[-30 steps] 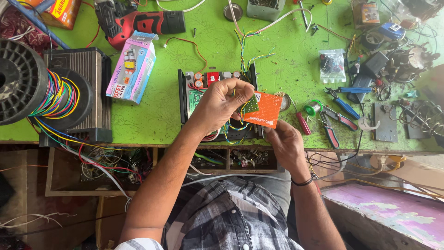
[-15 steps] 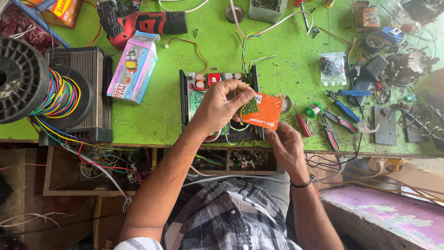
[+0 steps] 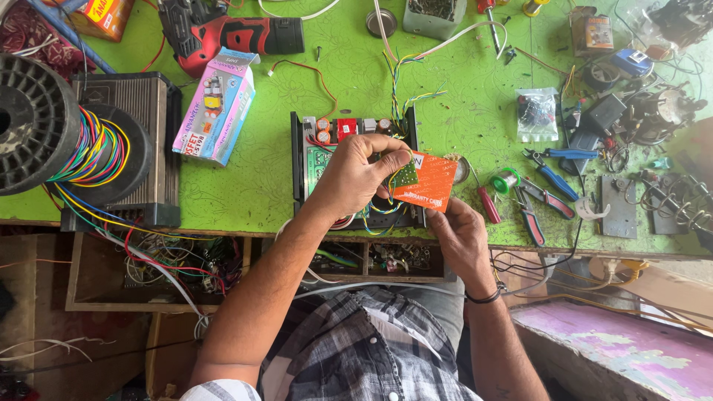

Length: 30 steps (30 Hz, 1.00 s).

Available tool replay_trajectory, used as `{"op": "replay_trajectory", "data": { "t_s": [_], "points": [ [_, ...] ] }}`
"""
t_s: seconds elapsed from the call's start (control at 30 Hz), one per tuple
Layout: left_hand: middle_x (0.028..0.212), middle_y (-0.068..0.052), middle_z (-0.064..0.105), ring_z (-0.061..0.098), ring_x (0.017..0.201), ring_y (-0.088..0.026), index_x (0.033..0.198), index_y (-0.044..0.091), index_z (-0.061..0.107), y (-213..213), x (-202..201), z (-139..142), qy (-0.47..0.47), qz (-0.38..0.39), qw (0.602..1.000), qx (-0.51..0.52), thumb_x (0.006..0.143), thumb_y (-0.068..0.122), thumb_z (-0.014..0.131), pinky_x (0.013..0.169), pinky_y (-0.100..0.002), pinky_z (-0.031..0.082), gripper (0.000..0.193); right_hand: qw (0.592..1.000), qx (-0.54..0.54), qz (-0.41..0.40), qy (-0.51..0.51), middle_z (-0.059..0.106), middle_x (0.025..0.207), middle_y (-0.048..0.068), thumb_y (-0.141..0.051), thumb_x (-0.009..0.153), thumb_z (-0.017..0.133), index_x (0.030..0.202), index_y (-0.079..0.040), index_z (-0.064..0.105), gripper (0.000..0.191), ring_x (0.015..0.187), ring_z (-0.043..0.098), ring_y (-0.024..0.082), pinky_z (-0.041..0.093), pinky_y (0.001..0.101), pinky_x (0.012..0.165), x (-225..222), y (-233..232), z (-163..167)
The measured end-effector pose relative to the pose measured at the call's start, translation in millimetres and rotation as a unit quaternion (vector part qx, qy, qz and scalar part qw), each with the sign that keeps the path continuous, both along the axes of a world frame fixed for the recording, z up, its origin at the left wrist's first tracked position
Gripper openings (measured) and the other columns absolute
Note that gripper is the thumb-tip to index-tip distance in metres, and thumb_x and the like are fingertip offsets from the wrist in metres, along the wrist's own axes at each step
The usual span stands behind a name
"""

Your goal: The person uses a soldering iron and solder wire to attach wires to a small green circuit board. They also use a screwdriver to adjust components on the board and a small orange card to support it during work.

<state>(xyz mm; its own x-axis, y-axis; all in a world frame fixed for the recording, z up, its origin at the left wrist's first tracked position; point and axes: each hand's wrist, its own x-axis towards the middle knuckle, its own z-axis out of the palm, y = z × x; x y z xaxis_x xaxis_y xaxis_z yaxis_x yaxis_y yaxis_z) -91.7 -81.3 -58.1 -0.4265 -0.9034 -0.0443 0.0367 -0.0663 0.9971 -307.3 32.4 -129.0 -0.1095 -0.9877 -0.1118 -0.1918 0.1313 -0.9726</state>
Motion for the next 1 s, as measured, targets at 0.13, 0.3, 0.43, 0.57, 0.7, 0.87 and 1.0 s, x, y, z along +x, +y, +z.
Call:
{"op": "replay_trajectory", "data": {
  "t_s": [0.13,0.3,0.43,0.57,0.7,0.87,1.0],
  "points": [
    [0.089,-0.001,0.076,0.067,0.065,-0.004,0.104,0.001,0.077,0.7,-1.0,1.2,0.010,0.003,1.000,0.004,0.096,0.026,0.069,0.047,-0.023,0.059,0.027,1.000,-0.007,0.003,-0.004,0.071,0.091,-0.003,-0.020,0.101,0.068,0.120,-0.001,0.070,0.028,0.075,0.058,0.003,0.050,0.0217,0.068,-0.8,0.6,-2.0],
    [0.097,-0.002,0.073,0.069,0.076,-0.003,0.118,0.003,0.067,-0.3,3.2,2.1,0.049,-0.057,0.997,0.006,0.099,0.024,0.065,0.057,-0.022,0.063,0.028,1.000,-0.008,0.000,-0.001,0.070,0.090,-0.003,-0.020,0.101,0.068,0.120,-0.001,0.071,0.027,0.075,0.058,0.003,0.050,0.0218,0.068,-0.9,1.1,-2.7],
    [0.101,-0.003,0.072,0.070,0.076,-0.005,0.121,0.001,0.069,-1.0,8.6,1.4,0.030,-0.069,0.997,0.015,0.102,0.018,0.060,0.062,-0.022,0.064,0.027,1.000,-0.013,0.001,0.001,0.070,0.090,-0.003,-0.020,0.100,0.068,0.119,-0.001,0.071,0.027,0.074,0.057,0.003,0.049,0.0220,0.067,-0.5,1.7,-1.2],
    [0.100,-0.004,0.072,0.069,0.075,-0.006,0.122,0.000,0.072,0.7,8.0,0.3,0.008,-0.053,0.999,0.000,0.102,0.013,0.060,0.060,-0.022,0.064,0.026,1.000,-0.017,0.003,0.005,0.068,0.087,-0.003,-0.020,0.101,0.068,0.118,-0.001,0.071,0.026,0.073,0.057,0.004,0.049,0.0223,0.066,0.5,1.6,0.5],
    [0.099,-0.005,0.069,0.067,0.076,-0.006,0.125,0.001,0.071,2.6,6.1,0.3,0.014,-0.059,0.998,-0.009,0.104,0.012,0.058,0.062,-0.022,0.065,0.027,1.000,-0.018,0.003,0.004,0.068,0.087,-0.003,-0.020,0.101,0.068,0.117,0.000,0.071,0.025,0.073,0.056,0.004,0.049,0.0224,0.066,1.4,1.5,2.1],
    [0.103,-0.005,0.073,0.071,0.076,-0.007,0.122,0.003,0.073,2.4,6.6,4.0,0.002,-0.058,0.998,-0.025,0.102,0.012,0.058,0.061,-0.023,0.065,0.026,1.000,-0.017,0.002,-0.005,0.070,0.091,-0.004,-0.021,0.100,0.066,0.119,-0.001,0.069,0.028,0.074,0.058,0.003,0.050,0.0217,0.067,1.6,2.0,2.9],
    [0.099,-0.005,0.074,0.069,0.072,-0.008,0.121,0.005,0.074,3.9,5.8,7.3,-0.021,-0.060,0.998,-0.018,0.102,0.013,0.059,0.059,-0.024,0.063,0.025,1.000,-0.017,0.005,0.005,0.069,0.089,-0.003,-0.020,0.101,0.067,0.118,0.000,0.070,0.027,0.074,0.057,0.004,0.049,0.0221,0.067,0.4,1.8,0.6]
  ]
}}
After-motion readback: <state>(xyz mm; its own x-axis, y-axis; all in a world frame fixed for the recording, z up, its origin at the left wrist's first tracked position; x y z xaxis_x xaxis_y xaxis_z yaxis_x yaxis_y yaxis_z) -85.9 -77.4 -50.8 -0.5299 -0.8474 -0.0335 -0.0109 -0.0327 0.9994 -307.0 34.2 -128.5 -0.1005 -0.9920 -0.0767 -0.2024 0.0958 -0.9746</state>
